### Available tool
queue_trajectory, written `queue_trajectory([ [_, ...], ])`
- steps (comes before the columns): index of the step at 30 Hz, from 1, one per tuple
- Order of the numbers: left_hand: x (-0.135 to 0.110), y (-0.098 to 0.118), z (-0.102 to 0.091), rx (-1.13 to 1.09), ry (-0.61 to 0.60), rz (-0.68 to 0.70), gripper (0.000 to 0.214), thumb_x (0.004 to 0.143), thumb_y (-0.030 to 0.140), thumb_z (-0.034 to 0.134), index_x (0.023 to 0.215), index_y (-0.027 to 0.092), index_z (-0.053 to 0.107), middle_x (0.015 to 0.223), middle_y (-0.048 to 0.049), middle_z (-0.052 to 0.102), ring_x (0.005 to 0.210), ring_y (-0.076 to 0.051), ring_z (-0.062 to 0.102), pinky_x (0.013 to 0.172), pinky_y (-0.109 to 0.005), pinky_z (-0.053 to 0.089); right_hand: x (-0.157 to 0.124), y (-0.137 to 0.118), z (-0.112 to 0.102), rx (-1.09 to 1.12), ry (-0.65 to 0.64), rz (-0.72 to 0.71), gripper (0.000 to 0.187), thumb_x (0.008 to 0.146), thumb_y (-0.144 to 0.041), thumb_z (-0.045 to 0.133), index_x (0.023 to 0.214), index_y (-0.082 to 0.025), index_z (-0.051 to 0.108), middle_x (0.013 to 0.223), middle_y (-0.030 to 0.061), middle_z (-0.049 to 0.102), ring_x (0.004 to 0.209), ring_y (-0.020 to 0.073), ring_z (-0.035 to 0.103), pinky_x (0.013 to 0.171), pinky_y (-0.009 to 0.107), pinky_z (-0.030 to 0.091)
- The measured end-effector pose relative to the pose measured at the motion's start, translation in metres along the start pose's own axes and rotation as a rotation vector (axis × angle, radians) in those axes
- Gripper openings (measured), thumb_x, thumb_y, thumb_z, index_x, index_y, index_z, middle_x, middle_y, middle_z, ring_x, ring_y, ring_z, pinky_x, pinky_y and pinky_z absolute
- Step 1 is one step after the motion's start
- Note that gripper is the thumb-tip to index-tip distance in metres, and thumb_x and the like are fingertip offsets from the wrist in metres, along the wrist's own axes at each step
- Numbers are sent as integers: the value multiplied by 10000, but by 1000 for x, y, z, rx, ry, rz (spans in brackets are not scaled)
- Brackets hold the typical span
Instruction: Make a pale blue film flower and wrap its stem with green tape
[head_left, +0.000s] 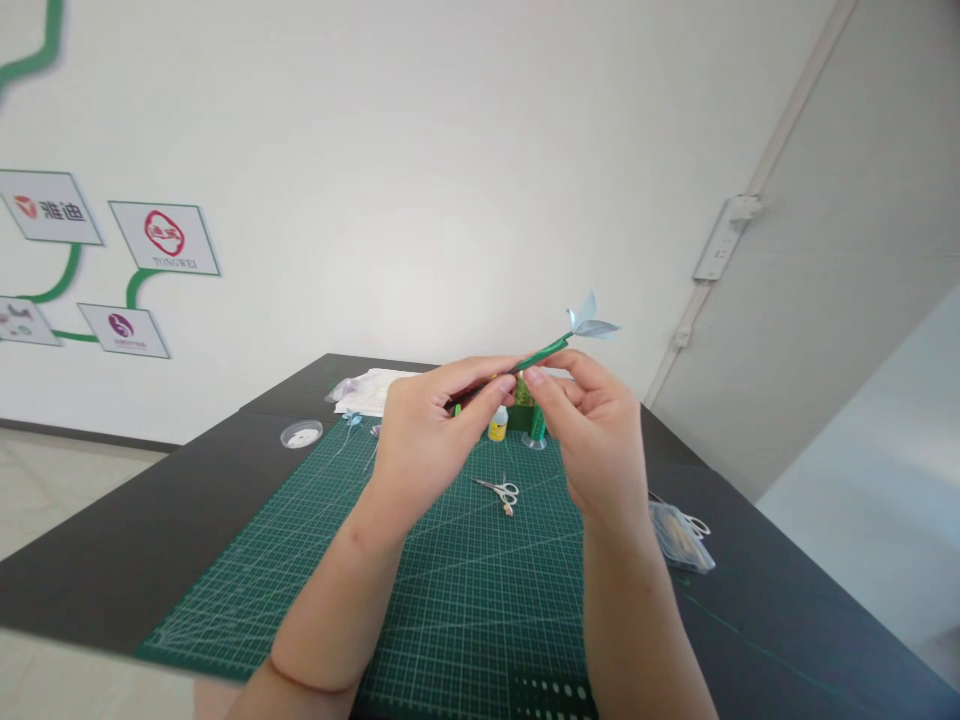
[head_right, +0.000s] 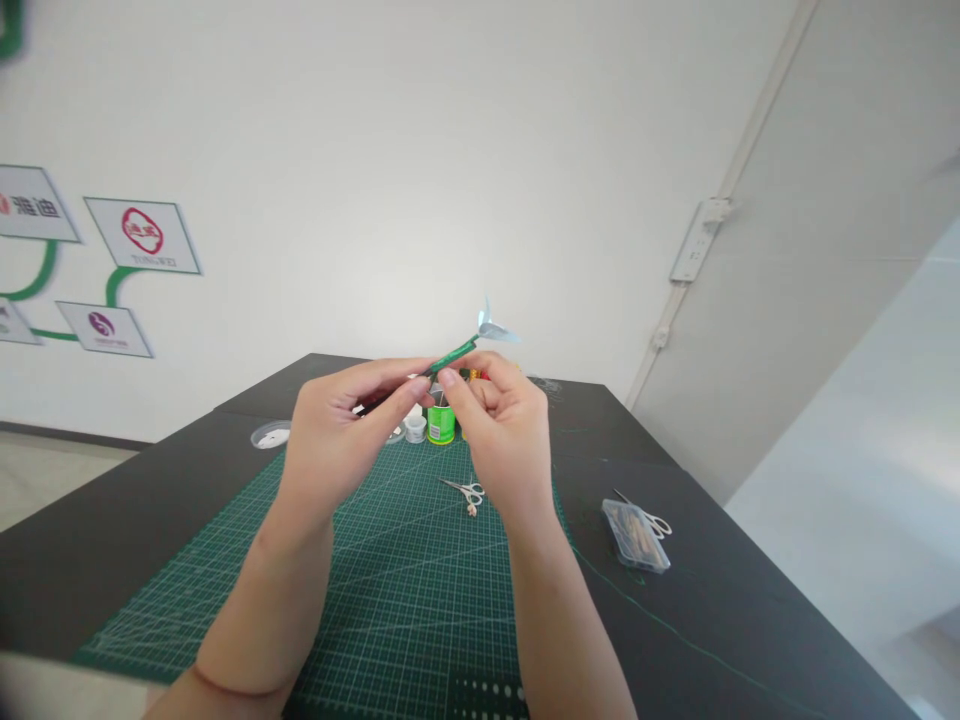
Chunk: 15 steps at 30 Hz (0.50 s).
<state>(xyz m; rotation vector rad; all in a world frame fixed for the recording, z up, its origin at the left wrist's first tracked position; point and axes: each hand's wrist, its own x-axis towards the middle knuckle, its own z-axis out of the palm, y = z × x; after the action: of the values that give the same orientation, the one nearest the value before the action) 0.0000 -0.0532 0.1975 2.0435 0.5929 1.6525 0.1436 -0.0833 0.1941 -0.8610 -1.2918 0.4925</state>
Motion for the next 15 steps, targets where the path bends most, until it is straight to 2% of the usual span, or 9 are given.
queue_trajectory([
  [4,0,-1,2,40,21,-3,202,921,262,682,1092,273,788,987,-1,807,798,-142,749,692,-232,582,0,3,-1,-35,47,-37,186,874,-380,688,802,-208,693,479,-81,379,441,86,290,440,235,261],
  [10,0,-2,2,103,24,-29,229,928,297,666,1134,248,753,794,4,789,691,-135,717,570,-226,495,0,2,-1,-136,74,-111,118,861,-303,707,818,-227,786,483,-60,386,520,133,435,529,279,369],
  [15,-1,-5,1,196,28,1,173,943,315,650,1049,266,777,894,7,802,693,-123,701,564,-230,466,-6,-3,-2,-356,146,-212,135,852,-272,705,840,-217,828,491,-59,400,488,103,341,513,273,345],
])
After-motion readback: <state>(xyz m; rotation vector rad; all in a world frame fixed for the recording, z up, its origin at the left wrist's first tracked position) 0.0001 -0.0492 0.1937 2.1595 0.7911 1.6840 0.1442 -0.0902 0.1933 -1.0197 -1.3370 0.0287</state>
